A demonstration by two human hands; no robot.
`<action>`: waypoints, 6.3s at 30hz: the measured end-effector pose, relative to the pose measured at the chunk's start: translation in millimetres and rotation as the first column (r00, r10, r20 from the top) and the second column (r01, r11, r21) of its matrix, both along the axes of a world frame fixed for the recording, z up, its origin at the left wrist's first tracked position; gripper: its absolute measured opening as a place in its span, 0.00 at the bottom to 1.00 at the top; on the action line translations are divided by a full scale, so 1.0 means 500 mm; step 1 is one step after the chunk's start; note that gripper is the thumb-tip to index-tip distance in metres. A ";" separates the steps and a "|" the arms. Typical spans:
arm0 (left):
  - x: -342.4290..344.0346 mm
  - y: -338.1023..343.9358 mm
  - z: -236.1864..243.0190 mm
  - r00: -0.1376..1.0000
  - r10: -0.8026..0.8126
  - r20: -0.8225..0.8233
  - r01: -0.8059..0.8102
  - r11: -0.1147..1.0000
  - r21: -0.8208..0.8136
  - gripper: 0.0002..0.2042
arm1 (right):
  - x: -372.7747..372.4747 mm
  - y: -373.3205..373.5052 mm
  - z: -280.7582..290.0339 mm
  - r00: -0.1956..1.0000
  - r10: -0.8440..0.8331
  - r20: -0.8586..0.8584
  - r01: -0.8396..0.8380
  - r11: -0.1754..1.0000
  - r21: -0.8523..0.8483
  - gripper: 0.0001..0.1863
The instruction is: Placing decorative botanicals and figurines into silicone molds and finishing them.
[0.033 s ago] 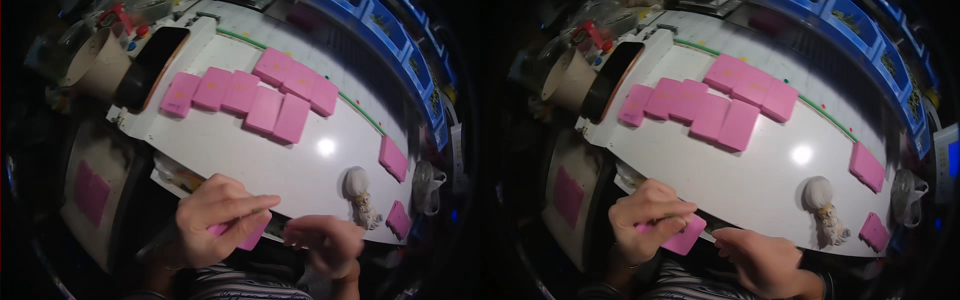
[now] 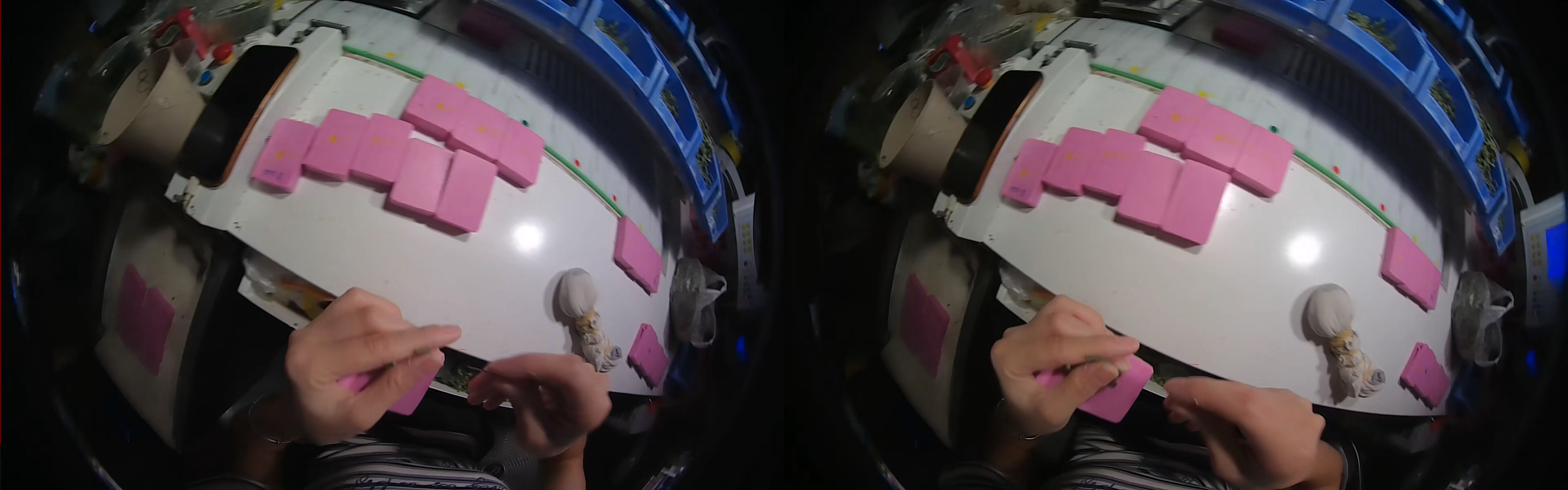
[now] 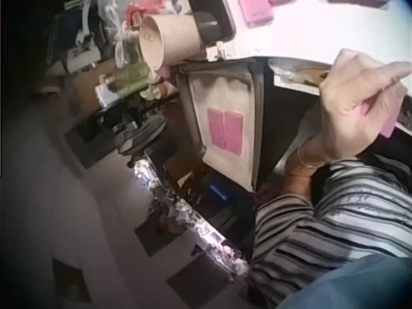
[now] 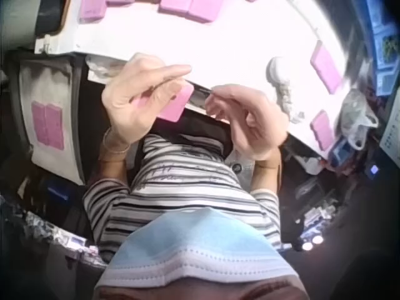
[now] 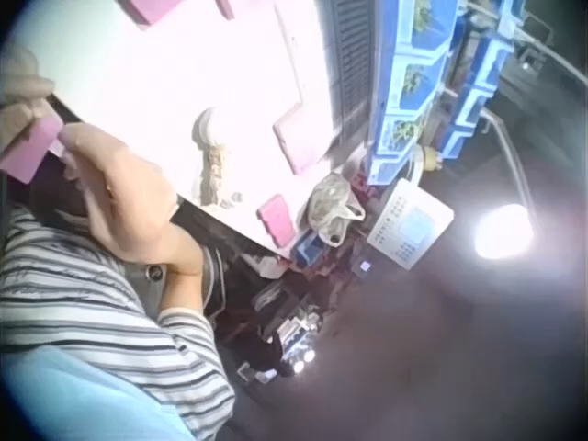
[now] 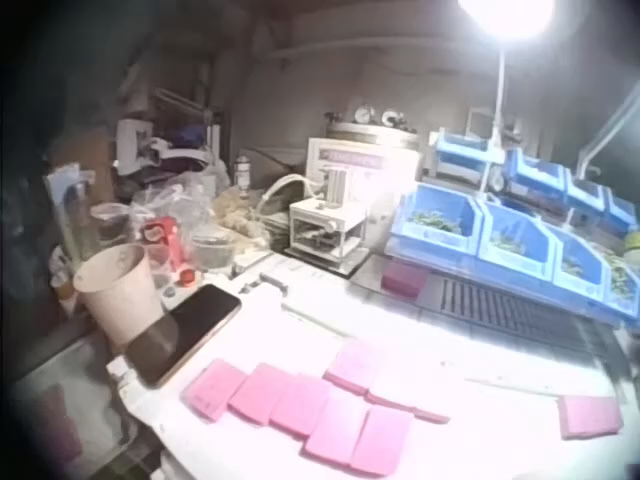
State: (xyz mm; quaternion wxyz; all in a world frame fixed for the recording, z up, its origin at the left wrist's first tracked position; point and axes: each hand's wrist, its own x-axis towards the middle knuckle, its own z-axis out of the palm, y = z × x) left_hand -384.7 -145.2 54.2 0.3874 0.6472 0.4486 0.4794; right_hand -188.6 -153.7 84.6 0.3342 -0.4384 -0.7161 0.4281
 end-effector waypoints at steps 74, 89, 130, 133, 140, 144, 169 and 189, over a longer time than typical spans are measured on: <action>0.115 0.029 0.011 0.963 -0.255 0.094 0.270 0.930 -0.248 0.12 | 0.038 -0.040 -0.059 0.905 -0.410 -0.111 0.424 0.893 0.154 0.04; 0.123 0.032 0.007 0.971 -0.222 -0.090 0.205 0.964 -0.167 0.12 | 0.051 -0.015 -0.038 0.930 -0.364 0.058 0.333 0.897 0.290 0.07; 0.133 0.031 -0.005 0.983 -0.178 -0.049 0.174 0.981 -0.088 0.15 | 0.095 -0.003 -0.066 0.861 -0.228 -0.455 0.064 0.936 -0.347 0.05; 0.137 0.022 0.009 0.992 -0.112 0.065 0.123 0.971 -0.205 0.07 | 0.099 -0.003 -0.071 0.832 -0.247 -0.497 0.064 0.933 -0.355 0.05; 0.137 0.020 0.013 0.984 -0.136 0.116 0.161 0.955 -0.249 0.04 | 0.101 0.001 -0.080 0.812 -0.238 -0.533 0.043 0.935 -0.353 0.06; 0.131 0.018 0.010 0.993 -0.120 0.023 0.122 0.978 -0.168 0.05 | 0.089 0.003 -0.091 0.818 -0.262 -0.512 0.058 0.924 -0.379 0.06; 0.028 0.041 -0.029 0.932 0.256 0.255 -0.163 0.927 -0.337 0.02 | -0.022 0.004 -0.090 0.991 -0.008 0.134 0.008 1.000 0.003 0.13; 0.282 0.171 -0.060 0.741 0.146 0.655 0.422 0.657 -0.625 0.43 | 0.436 0.304 0.098 0.863 -0.492 -0.119 0.484 0.732 0.479 0.10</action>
